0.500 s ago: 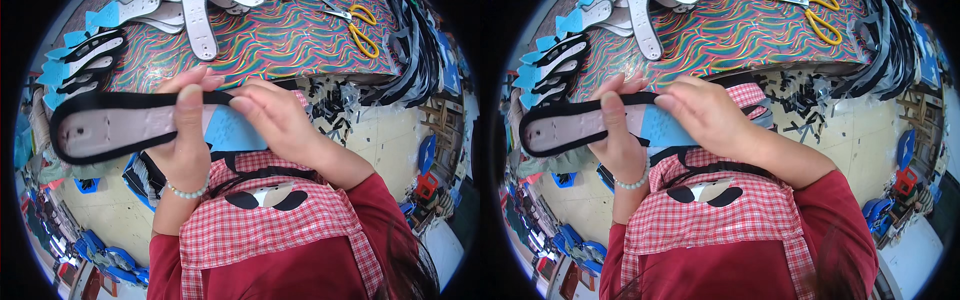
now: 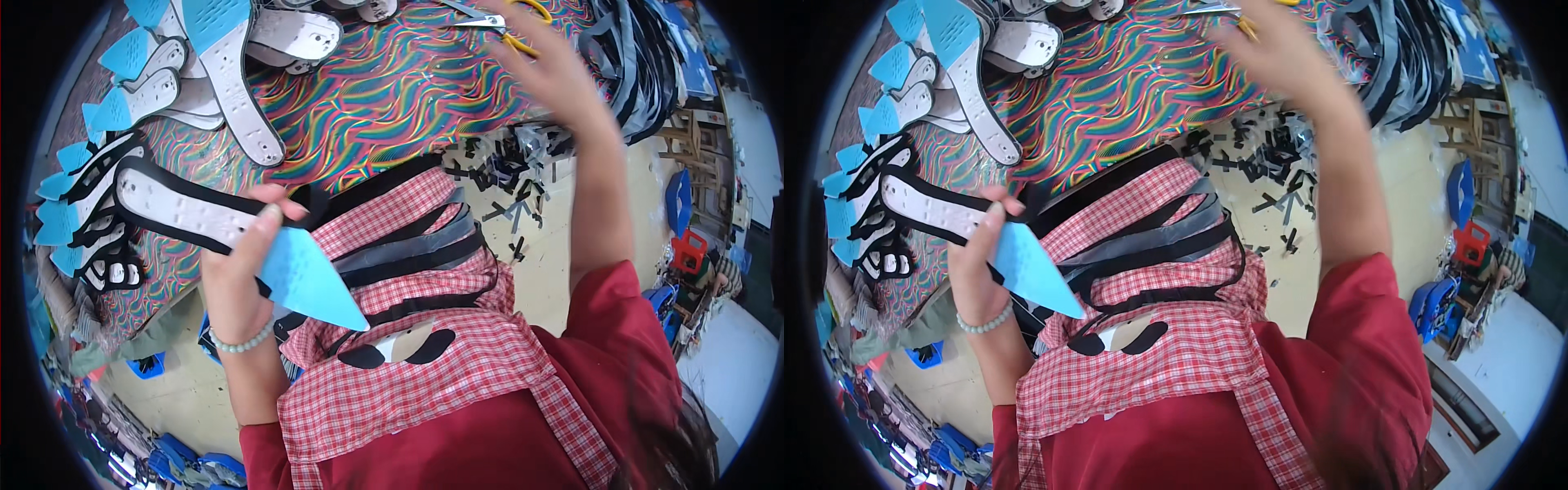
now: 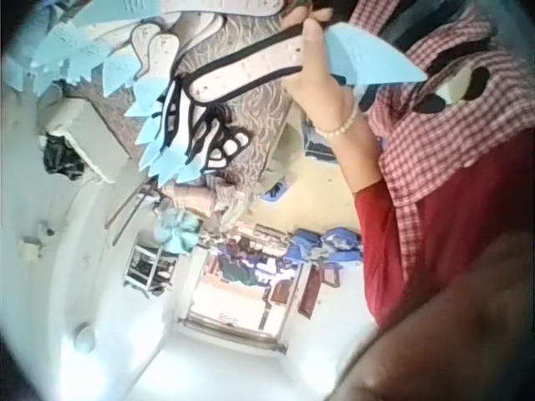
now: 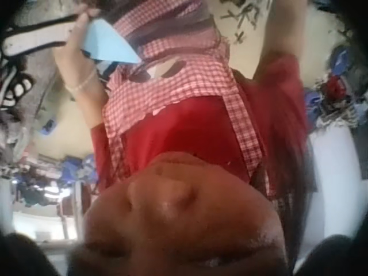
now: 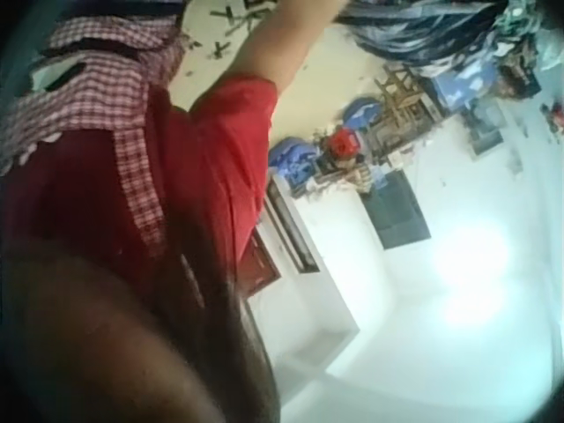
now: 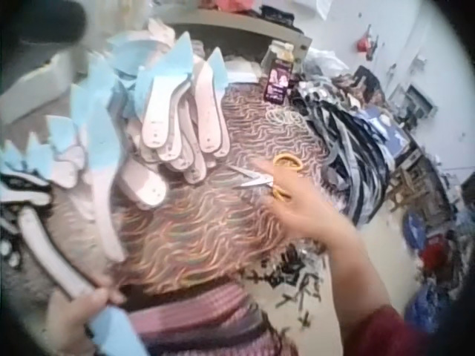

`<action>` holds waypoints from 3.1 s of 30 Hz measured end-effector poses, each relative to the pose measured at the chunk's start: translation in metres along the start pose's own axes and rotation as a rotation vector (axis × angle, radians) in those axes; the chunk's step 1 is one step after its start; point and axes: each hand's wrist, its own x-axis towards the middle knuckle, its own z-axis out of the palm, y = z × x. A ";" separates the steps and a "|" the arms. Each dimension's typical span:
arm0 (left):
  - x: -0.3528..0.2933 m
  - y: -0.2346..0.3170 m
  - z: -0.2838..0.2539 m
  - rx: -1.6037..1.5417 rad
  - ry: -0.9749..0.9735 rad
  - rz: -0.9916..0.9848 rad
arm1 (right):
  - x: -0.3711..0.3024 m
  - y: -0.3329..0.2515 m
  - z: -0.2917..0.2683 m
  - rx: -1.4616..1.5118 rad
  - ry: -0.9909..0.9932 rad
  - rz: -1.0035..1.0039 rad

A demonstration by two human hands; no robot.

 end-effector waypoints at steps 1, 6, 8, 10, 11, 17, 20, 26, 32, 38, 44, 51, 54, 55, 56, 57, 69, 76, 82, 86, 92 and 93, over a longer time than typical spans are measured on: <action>0.002 0.002 0.001 -0.048 0.004 0.008 | 0.001 0.027 -0.024 -0.164 -0.094 0.081; 0.010 -0.003 0.013 -0.140 0.017 0.018 | -0.015 0.066 -0.030 -0.488 -0.142 0.031; 0.010 -0.001 0.015 -0.197 -0.016 -0.032 | -0.028 0.049 -0.022 -0.383 -0.199 -0.053; 0.007 0.003 0.019 -0.177 -0.011 -0.027 | -0.029 0.009 -0.015 -0.238 -0.233 0.034; 0.006 0.004 0.018 -0.179 -0.018 -0.027 | -0.029 -0.005 -0.008 -0.190 -0.225 0.066; -0.007 0.015 0.013 -0.277 -0.022 0.038 | -0.029 -0.025 0.003 0.091 -0.269 0.380; -0.008 0.014 -0.003 -0.435 -0.030 0.028 | -0.068 -0.080 0.019 0.853 -0.109 0.273; 0.000 0.007 -0.003 -0.673 -0.127 -0.160 | -0.100 -0.164 0.056 0.842 -0.466 0.009; 0.003 0.008 0.000 -0.581 -0.168 -0.170 | -0.078 -0.168 0.061 0.624 -0.296 0.072; 0.012 0.010 0.012 -0.209 0.132 0.110 | -0.054 -0.103 0.034 0.258 -0.064 0.335; 0.019 0.007 0.026 0.134 0.073 0.342 | -0.010 -0.067 -0.004 0.168 0.181 0.077; 0.024 -0.001 0.031 0.247 -0.064 0.672 | -0.021 -0.170 0.078 0.507 0.068 -0.136; 0.009 0.048 0.035 -0.517 -0.017 0.532 | -0.033 -0.162 0.082 0.443 -0.023 -0.225; 0.013 0.045 0.017 -0.513 -0.254 0.620 | -0.035 -0.165 0.082 0.418 -0.017 -0.252; 0.016 0.043 -0.001 -0.497 -0.494 0.700 | -0.038 -0.173 0.085 0.567 -0.065 -0.138; 0.006 0.043 0.006 -0.488 -0.203 0.613 | -0.041 -0.180 0.092 0.707 -0.122 -0.029; -0.022 0.151 -0.024 1.157 -0.244 0.748 | -0.015 -0.173 0.088 0.580 0.035 -0.126; 0.084 0.147 -0.194 2.211 0.077 0.573 | 0.030 -0.135 0.096 0.262 0.120 -0.169; 0.132 0.061 -0.152 2.212 0.430 0.741 | 0.056 -0.156 0.122 -0.011 -0.060 -0.164; 0.114 0.052 -0.183 2.236 0.354 0.848 | 0.037 -0.142 0.099 0.096 -0.068 -0.133; 0.053 0.076 -0.273 2.191 -0.030 0.770 | -0.070 -0.083 0.008 0.176 -0.171 0.371; 0.052 0.077 -0.272 2.167 -0.037 0.770 | -0.089 -0.065 0.002 0.142 -0.216 0.475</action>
